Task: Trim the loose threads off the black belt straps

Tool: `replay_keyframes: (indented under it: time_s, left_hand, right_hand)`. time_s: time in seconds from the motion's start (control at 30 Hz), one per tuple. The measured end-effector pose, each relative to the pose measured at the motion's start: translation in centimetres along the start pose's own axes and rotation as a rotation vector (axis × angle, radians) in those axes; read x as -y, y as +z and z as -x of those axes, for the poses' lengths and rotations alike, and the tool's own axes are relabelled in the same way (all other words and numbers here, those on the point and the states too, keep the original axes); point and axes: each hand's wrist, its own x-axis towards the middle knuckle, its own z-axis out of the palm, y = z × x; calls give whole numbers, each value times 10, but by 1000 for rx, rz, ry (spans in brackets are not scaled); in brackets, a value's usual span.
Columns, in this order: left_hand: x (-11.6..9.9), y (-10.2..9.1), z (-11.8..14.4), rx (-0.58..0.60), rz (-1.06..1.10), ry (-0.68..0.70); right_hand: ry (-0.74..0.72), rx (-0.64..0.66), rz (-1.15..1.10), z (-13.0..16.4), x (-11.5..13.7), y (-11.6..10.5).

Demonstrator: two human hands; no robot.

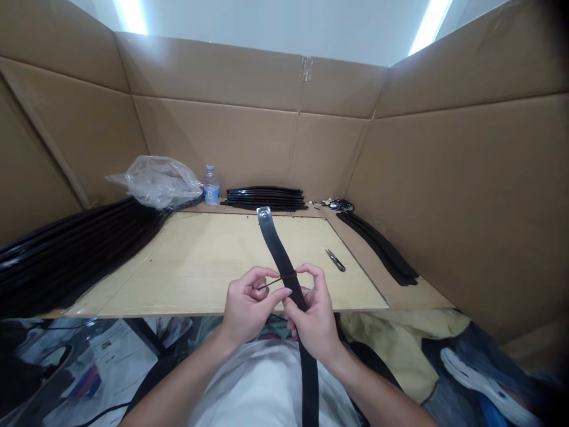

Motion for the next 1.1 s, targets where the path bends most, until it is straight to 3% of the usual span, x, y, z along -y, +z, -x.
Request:
replay_keyframes:
  time_s: [0.4, 1.1]
  left_hand:
    - [6, -12, -4, 65, -36, 151]
    - [3, -13, -3, -9, -281, 290]
  right_hand:
    - [-24, 28, -42, 2, 2, 1]
    - [-19, -15, -75, 2, -2, 2]
